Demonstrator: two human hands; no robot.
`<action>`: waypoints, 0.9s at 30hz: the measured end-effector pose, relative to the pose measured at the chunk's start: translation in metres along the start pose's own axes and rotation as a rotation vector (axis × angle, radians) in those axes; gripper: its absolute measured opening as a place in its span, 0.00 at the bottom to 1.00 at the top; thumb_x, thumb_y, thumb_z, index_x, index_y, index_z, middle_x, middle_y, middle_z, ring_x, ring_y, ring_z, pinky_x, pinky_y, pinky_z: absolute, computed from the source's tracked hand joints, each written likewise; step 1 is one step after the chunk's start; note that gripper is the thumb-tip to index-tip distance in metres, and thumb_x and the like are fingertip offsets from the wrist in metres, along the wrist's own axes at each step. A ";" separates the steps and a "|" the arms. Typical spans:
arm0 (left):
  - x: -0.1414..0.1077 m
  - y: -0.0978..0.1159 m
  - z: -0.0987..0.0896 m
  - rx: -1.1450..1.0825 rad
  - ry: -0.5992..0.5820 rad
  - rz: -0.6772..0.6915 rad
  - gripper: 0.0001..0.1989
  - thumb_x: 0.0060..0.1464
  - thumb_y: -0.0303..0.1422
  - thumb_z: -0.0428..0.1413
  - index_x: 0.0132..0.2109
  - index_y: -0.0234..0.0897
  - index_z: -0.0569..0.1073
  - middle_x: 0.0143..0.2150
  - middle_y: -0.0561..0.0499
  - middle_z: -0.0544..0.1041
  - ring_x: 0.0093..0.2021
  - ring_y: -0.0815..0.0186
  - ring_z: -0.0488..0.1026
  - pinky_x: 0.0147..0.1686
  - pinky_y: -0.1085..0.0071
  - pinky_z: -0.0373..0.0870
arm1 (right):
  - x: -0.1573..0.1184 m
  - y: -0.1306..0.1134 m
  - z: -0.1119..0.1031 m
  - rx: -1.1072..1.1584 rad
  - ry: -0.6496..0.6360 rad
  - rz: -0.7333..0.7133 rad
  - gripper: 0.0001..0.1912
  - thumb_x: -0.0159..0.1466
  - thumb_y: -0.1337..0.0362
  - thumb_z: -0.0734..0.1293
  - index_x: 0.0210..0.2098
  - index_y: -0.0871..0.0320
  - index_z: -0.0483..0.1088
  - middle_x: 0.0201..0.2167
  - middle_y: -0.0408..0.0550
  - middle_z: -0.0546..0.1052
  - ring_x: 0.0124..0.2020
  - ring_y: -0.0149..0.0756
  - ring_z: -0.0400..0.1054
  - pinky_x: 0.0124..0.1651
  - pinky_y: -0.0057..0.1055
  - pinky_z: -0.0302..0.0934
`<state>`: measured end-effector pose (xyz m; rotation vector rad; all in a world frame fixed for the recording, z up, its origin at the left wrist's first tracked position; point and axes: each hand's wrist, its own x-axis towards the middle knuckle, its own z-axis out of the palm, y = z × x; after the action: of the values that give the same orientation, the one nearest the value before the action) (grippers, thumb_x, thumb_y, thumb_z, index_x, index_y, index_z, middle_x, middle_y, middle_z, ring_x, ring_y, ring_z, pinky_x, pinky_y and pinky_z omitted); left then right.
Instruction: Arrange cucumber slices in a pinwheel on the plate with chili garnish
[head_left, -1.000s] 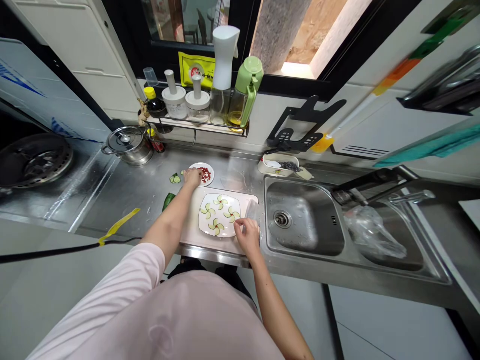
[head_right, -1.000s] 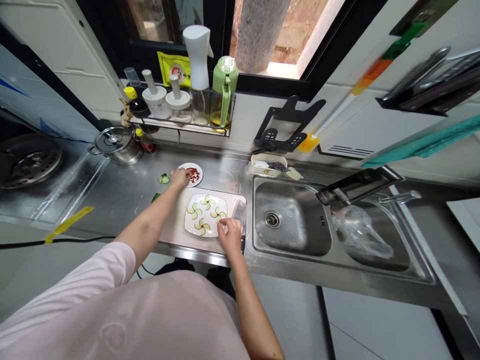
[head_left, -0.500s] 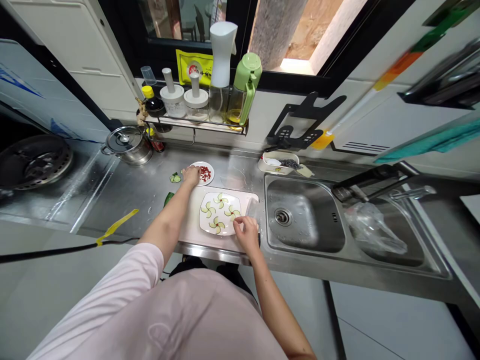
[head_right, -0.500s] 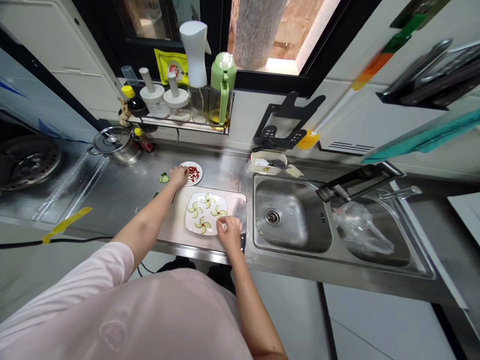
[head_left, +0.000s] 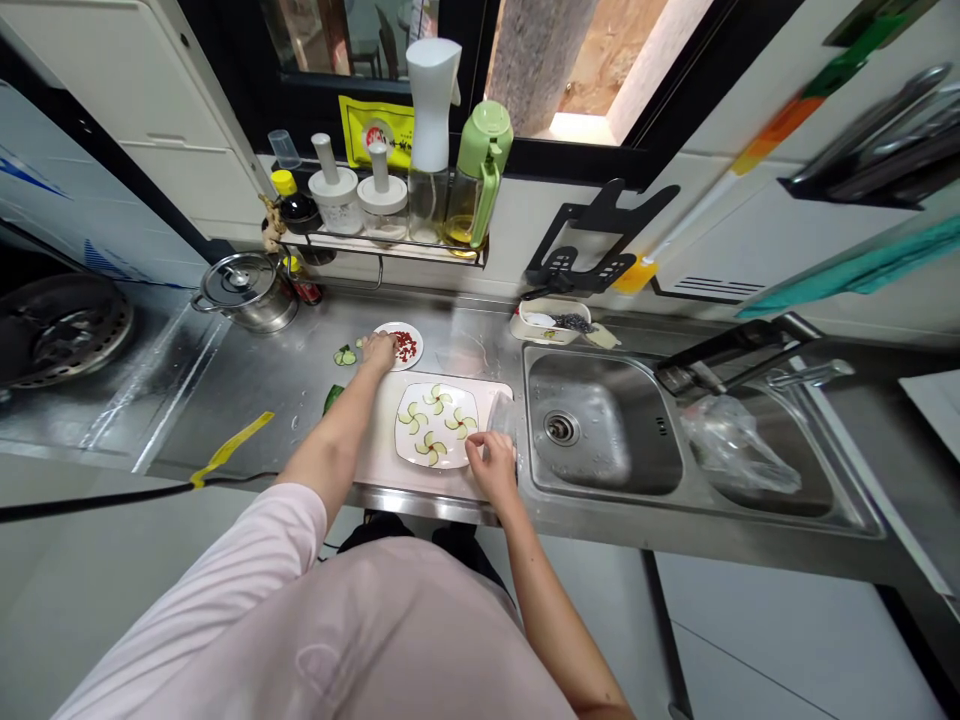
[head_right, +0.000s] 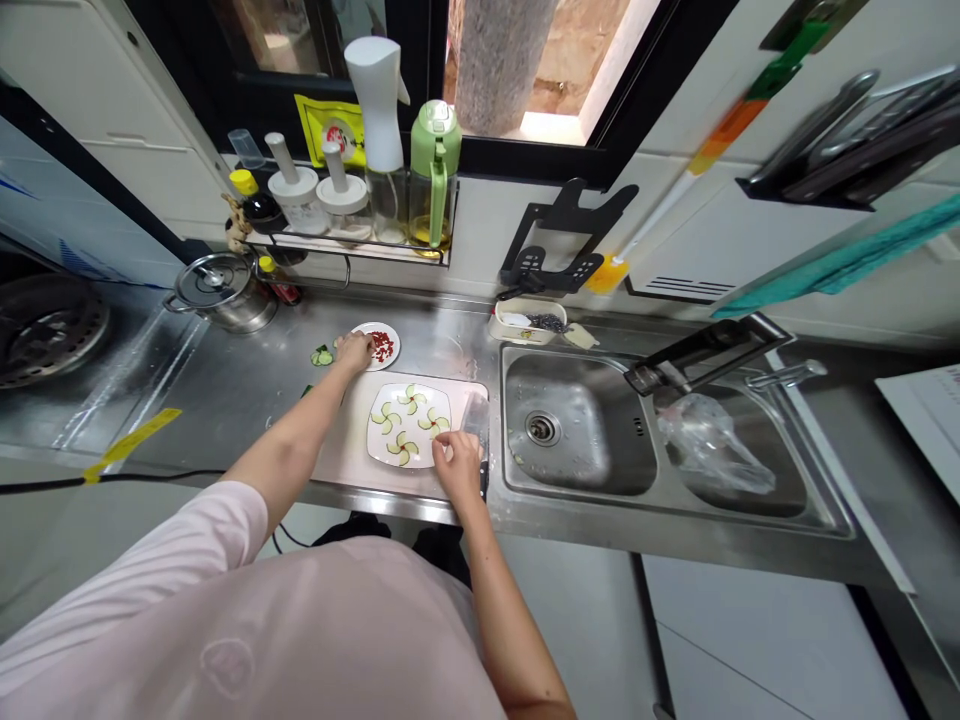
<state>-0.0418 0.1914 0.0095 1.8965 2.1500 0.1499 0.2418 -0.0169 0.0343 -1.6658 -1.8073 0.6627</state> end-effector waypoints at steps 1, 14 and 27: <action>-0.001 0.001 0.000 -0.009 0.001 -0.021 0.10 0.56 0.28 0.50 0.38 0.40 0.76 0.49 0.42 0.74 0.53 0.54 0.66 0.52 0.58 0.57 | 0.000 0.000 0.000 -0.003 0.000 -0.001 0.10 0.64 0.59 0.62 0.32 0.54 0.72 0.34 0.48 0.75 0.42 0.43 0.63 0.44 0.37 0.50; -0.030 0.007 -0.002 -0.533 0.196 -0.192 0.09 0.59 0.30 0.48 0.43 0.39 0.72 0.48 0.48 0.76 0.47 0.65 0.71 0.48 0.69 0.64 | 0.014 -0.012 0.000 0.070 0.009 -0.059 0.09 0.64 0.60 0.61 0.32 0.55 0.71 0.33 0.48 0.75 0.40 0.42 0.64 0.46 0.38 0.54; -0.146 0.057 -0.005 -0.581 0.188 0.199 0.05 0.59 0.30 0.50 0.37 0.40 0.70 0.41 0.49 0.74 0.44 0.64 0.70 0.49 0.67 0.65 | 0.063 -0.042 0.030 0.334 -0.061 -0.023 0.11 0.61 0.58 0.60 0.31 0.56 0.71 0.32 0.49 0.76 0.33 0.37 0.67 0.40 0.34 0.62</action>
<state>0.0269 0.0559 0.0482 1.7782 1.7447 0.9157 0.1885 0.0425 0.0482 -1.4137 -1.6471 0.9563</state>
